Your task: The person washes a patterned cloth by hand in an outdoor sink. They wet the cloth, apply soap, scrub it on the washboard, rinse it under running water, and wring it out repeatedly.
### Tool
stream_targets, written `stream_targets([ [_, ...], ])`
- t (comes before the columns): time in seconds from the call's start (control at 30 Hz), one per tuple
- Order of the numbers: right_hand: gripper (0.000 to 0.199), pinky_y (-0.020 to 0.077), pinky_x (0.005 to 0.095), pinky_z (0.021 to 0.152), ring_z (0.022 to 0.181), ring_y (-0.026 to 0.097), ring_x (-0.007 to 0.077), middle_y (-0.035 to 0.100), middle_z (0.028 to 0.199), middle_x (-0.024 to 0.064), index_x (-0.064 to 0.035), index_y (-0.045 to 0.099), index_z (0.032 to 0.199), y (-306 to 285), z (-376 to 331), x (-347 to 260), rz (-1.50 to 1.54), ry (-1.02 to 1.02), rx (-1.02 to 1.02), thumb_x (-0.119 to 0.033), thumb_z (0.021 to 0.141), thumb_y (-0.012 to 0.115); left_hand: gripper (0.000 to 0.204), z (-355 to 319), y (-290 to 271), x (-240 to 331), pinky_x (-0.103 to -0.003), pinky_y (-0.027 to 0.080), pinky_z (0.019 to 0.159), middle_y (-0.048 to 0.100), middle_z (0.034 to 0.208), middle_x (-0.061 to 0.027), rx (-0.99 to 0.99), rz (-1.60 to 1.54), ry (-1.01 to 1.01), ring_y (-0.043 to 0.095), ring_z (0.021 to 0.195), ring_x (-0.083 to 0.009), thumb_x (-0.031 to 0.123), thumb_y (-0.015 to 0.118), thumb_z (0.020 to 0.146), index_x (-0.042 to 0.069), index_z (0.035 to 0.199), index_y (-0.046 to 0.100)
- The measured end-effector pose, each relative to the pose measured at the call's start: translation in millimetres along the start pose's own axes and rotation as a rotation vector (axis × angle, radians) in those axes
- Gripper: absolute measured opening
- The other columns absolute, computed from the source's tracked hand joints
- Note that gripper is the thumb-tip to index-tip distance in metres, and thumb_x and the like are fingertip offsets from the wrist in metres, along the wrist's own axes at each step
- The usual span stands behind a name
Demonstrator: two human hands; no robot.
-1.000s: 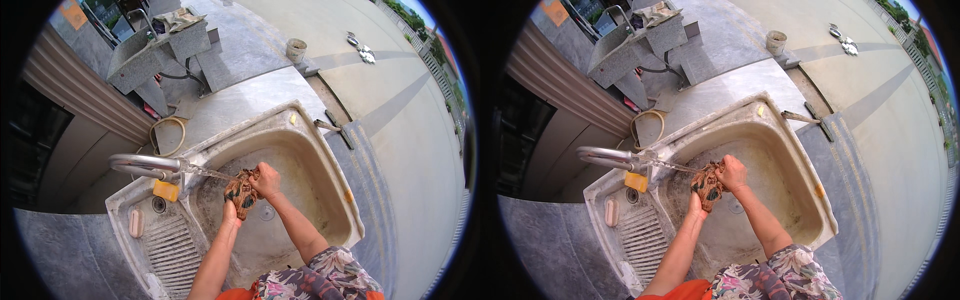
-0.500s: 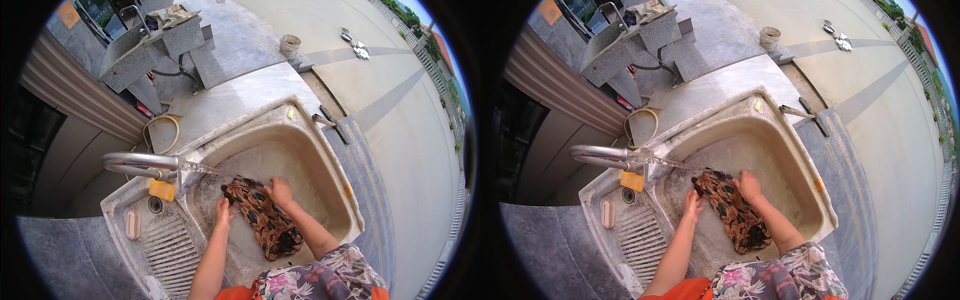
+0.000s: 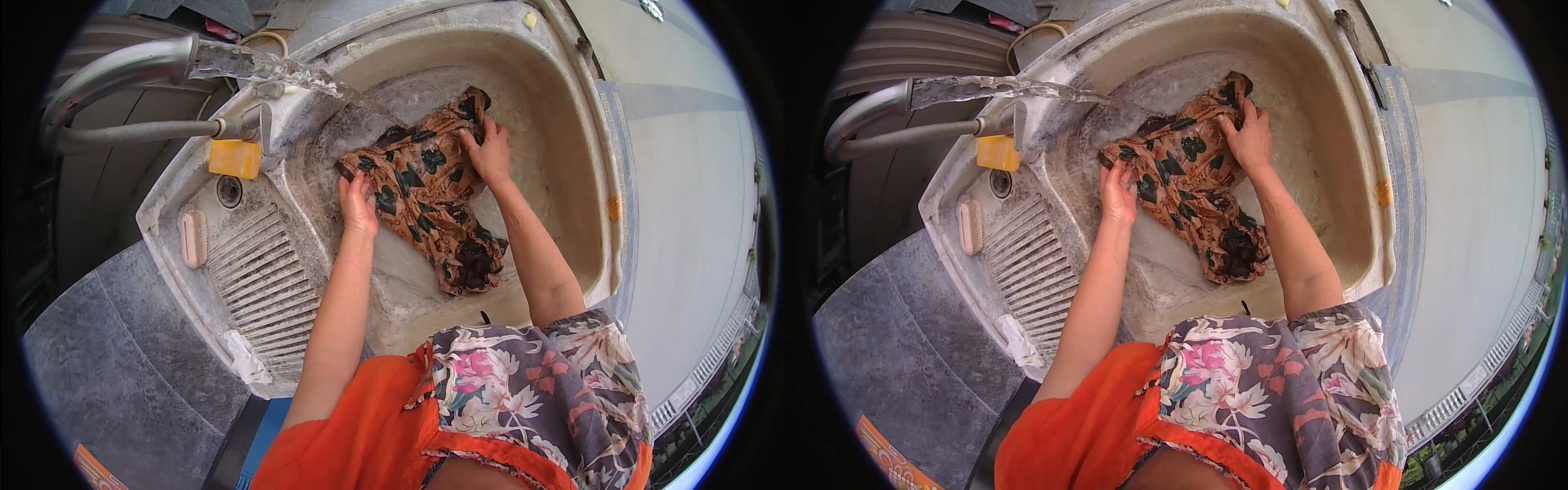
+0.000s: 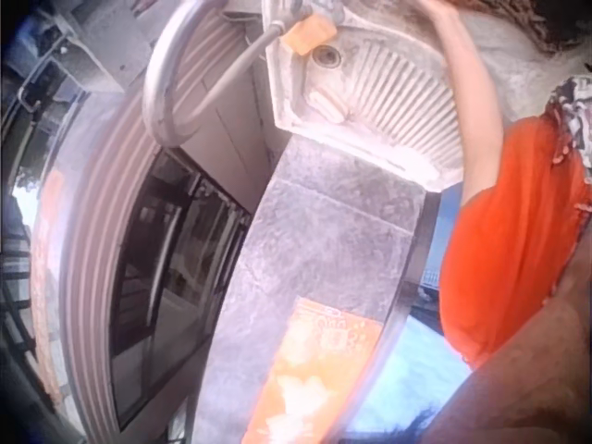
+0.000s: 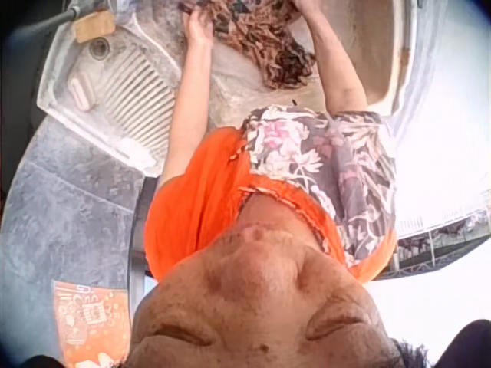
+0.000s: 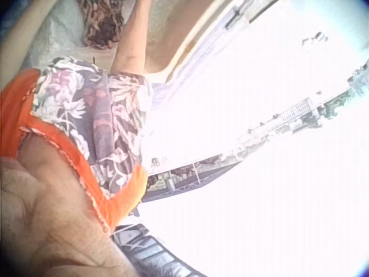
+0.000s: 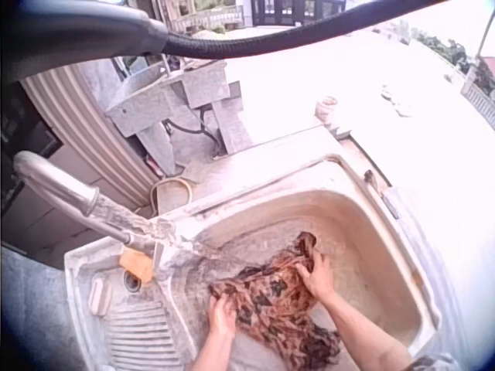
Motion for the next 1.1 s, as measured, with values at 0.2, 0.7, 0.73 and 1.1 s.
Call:
stream_targets([
  [0.2, 0.038, 0.0502, 0.0451, 0.071, 0.08, 0.063, 0.0367, 0.06, 0.085, 0.017, -0.0011, 0.056, 0.081, 43, -157, -175, 0.342, -0.48, -0.622, -0.035, 0.08, 0.074, 0.076, -19, 29, 23, -0.043, 0.041, 0.104, 0.048, 0.143, -0.0061, -0.781, -0.469, -0.239, 0.047, 0.129, -0.0232, 0.068, 0.042, 0.094, 0.011, 0.144, 0.039],
  [0.7, 0.05, 0.0532, 0.048, 0.081, 0.1, 0.061, 0.0392, 0.054, 0.124, 0.0168, -0.011, 0.057, 0.125, -3, 36, -14, -0.199, -0.261, 0.158, -0.043, 0.087, 0.068, 0.064, -4, -25, 13, -0.052, 0.02, 0.118, 0.037, 0.152, -0.0121, -0.144, -0.235, -0.262, 0.034, 0.142, -0.0288, 0.051, 0.044, 0.101, 0.008, 0.148, 0.036],
  [0.73, 0.05, 0.053, 0.048, 0.082, 0.1, 0.061, 0.0394, 0.054, 0.124, 0.017, -0.011, 0.058, 0.124, 13, 16, -20, -0.179, -0.319, 0.145, -0.043, 0.087, 0.068, 0.069, -8, -22, 15, -0.052, 0.022, 0.118, 0.04, 0.15, -0.0124, -0.104, -0.132, -0.246, 0.036, 0.141, -0.0292, 0.058, 0.036, 0.1, 0.01, 0.149, 0.034],
  [1.1, 0.026, 0.0507, 0.0368, 0.048, 0.061, 0.062, 0.0259, 0.054, 0.078, 0.0045, -0.0129, 0.056, 0.079, 17, -140, -172, 0.275, -0.833, -0.139, -0.03, 0.077, 0.074, 0.046, -87, 43, -14, -0.041, 0.049, 0.098, 0.059, 0.129, -0.0071, -0.522, -0.339, -0.443, 0.057, 0.118, -0.0232, 0.044, 0.042, 0.102, 0.011, 0.131, 0.054],
])
Point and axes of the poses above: each hand's wrist, its own z-axis towards the middle knuckle, its own y-axis out of the palm, x = y × z, the point moved 6 cm from there along z, towards the middle knuckle
